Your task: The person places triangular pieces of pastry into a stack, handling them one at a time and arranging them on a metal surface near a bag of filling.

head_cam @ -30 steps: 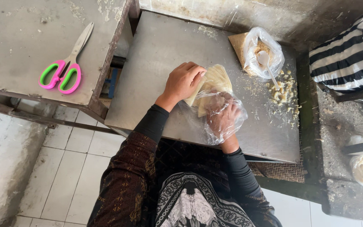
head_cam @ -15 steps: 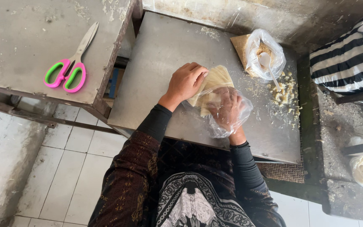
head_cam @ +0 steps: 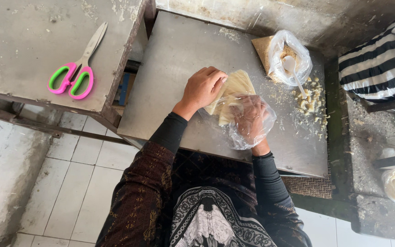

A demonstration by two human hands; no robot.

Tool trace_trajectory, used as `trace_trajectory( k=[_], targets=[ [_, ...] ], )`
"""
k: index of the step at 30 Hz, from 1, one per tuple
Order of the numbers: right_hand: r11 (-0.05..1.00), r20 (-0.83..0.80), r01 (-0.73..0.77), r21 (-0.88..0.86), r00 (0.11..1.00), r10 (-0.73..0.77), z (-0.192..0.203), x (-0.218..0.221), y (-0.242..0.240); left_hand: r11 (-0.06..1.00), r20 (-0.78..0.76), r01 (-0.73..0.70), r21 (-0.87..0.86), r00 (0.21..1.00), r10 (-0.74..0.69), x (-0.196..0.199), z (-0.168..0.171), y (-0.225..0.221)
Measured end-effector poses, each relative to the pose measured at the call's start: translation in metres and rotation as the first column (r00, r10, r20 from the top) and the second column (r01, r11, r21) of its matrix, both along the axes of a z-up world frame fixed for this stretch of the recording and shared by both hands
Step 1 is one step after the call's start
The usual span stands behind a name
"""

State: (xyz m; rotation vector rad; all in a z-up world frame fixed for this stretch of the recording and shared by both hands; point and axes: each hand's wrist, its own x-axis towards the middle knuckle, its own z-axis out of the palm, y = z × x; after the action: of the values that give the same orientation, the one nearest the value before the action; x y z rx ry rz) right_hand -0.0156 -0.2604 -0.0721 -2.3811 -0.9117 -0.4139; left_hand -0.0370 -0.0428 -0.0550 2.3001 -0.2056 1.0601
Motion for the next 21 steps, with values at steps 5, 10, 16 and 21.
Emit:
trace_trajectory(
  k=[5, 10, 16, 21],
  targets=[
    [0.999, 0.027, -0.047, -0.016, 0.999, 0.047, -0.004, 0.001, -0.007, 1.0, -0.004, 0.007, -0.02, 1.0, -0.007, -0.001, 0.003, 0.0],
    [0.997, 0.126, -0.01, -0.08, 0.992, 0.02, -0.013, -0.011, -0.014, 1.0, -0.005, -0.007, 0.002, 1.0, 0.007, -0.001, 0.001, 0.0],
    [0.999, 0.167, -0.038, -0.038, 0.985, 0.044, -0.018, -0.021, -0.025, 1.0, -0.007, 0.0, -0.007, 1.0, 0.0, -0.001, 0.001, -0.001],
    [1.0, 0.174, -0.018, 0.002, 0.985, 0.017, -0.016, -0.025, -0.021, 1.0, -0.002, -0.002, 0.0, 1.0, 0.002, -0.001, 0.002, -0.001]
  ],
)
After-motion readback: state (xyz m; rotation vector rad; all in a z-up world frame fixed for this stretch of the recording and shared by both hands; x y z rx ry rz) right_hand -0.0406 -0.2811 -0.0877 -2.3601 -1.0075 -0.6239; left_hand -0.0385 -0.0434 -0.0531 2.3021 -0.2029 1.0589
